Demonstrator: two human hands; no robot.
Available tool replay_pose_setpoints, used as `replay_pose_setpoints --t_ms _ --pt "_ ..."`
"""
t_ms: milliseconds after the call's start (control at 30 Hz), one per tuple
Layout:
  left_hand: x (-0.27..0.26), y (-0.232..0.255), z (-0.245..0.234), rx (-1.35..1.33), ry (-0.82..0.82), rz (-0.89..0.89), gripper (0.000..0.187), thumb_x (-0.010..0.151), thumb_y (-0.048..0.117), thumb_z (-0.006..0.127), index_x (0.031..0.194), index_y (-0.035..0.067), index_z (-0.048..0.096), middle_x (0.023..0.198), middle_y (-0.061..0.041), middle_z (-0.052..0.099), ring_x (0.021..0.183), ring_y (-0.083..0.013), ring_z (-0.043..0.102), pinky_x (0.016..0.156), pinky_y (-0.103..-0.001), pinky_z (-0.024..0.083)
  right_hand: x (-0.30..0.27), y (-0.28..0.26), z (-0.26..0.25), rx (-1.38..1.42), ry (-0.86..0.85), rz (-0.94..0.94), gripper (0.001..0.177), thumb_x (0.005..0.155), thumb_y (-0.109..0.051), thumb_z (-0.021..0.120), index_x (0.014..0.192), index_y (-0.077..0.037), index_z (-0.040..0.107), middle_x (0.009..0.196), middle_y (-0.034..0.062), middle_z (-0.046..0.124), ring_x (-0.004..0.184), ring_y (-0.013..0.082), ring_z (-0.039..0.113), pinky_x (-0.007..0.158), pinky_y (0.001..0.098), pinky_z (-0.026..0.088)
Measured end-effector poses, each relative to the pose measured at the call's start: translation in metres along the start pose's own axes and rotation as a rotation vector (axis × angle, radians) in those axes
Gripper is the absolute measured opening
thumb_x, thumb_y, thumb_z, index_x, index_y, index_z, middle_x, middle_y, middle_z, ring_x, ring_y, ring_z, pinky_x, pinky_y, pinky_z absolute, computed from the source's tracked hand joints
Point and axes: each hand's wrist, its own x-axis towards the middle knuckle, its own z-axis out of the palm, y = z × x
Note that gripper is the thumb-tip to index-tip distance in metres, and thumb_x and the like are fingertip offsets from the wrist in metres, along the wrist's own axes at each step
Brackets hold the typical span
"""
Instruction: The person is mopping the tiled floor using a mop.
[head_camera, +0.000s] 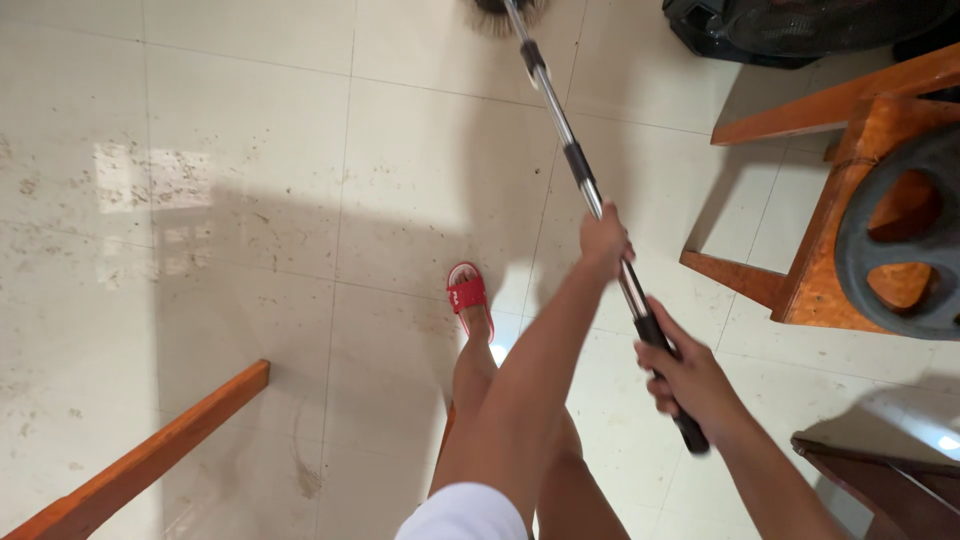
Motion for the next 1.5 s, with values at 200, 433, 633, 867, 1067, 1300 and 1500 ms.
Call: replay_pose_setpoints --t_ms 200,433,633,867,1067,1300,1500 --pt "0.051 0.051 0.008 0.042 -0.044 0.047 0.039 0.108 0.037 0.044 0.089 0.003 0.042 0.055 -0.006 0.046 0.034 -0.0183 0.045 0.031 -0.037 0.041 0.03 -0.041 0.014 0.029 -0.046 -0.108 0.077 0.092 -0.013 0.062 0.161 -0.035 0.036 0.077 0.0002 0.048 0.05 0.0065 0.037 0.04 0.025 0.034" --pt "0.008 -0.013 -0.002 0.037 -0.019 0.048 0.036 0.106 0.039 0.046 0.092 0.006 0.042 0.054 -0.005 0.045 0.034 -0.0183 0.046 0.03 -0.036 0.04 0.002 0.005 0.001 -0.011 0.013 -0.07 0.078 0.092 -0.013 0.065 0.159 -0.037 0.036 0.077 0.0023 0.053 0.047 0.0091 0.04 0.038 0.0279 0.035" --pt "-0.072 -0.049 -0.007 0.02 0.023 -0.079 0.031 0.107 0.04 0.048 0.104 0.01 0.042 0.058 -0.005 0.046 0.036 -0.0167 0.045 0.031 -0.034 0.039 -0.018 0.076 -0.029 0.026 0.013 0.047 0.079 0.091 -0.016 0.069 0.158 -0.04 0.037 0.074 0.0056 0.051 0.044 0.0132 0.038 0.036 0.0315 0.032" --pt "-0.008 -0.036 -0.006 -0.053 -0.03 -0.084 0.033 0.107 0.04 0.053 0.107 0.009 0.042 0.065 -0.006 0.049 0.045 -0.0166 0.049 0.036 -0.035 0.043 -0.005 0.023 -0.008 0.056 0.036 0.056 0.076 0.09 -0.017 0.07 0.157 -0.04 0.042 0.077 0.0039 0.054 0.046 0.0126 0.039 0.037 0.0316 0.033" --pt "0.033 0.032 -0.035 0.151 -0.122 0.054 0.054 0.104 0.056 0.038 0.137 0.014 0.045 0.104 -0.008 0.071 0.088 -0.0203 0.063 0.071 -0.041 0.047 0.079 -0.066 0.024 0.01 -0.018 -0.199 0.071 0.093 -0.019 0.064 0.158 -0.036 0.041 0.077 0.0025 0.057 0.047 0.0112 0.046 0.04 0.0289 0.039" --pt "0.001 0.038 -0.098 0.245 -0.126 0.036 0.054 0.099 0.051 0.042 0.141 0.017 0.044 0.129 -0.008 0.069 0.109 -0.0225 0.061 0.087 -0.043 0.046 0.136 -0.153 0.057 0.217 -0.216 -0.268 0.072 0.098 -0.019 0.063 0.162 -0.036 0.035 0.074 -0.0018 0.052 0.05 0.0047 0.041 0.042 0.0221 0.035" --pt "-0.022 0.003 -0.084 0.23 -0.172 0.01 0.051 0.102 0.05 0.035 0.14 0.018 0.047 0.129 -0.006 0.068 0.111 -0.0223 0.061 0.089 -0.044 0.046 0.106 -0.087 0.029 0.151 -0.153 -0.292 0.068 0.097 -0.019 0.062 0.16 -0.032 0.04 0.072 0.0012 0.048 0.048 0.0073 0.039 0.039 0.0245 0.032"
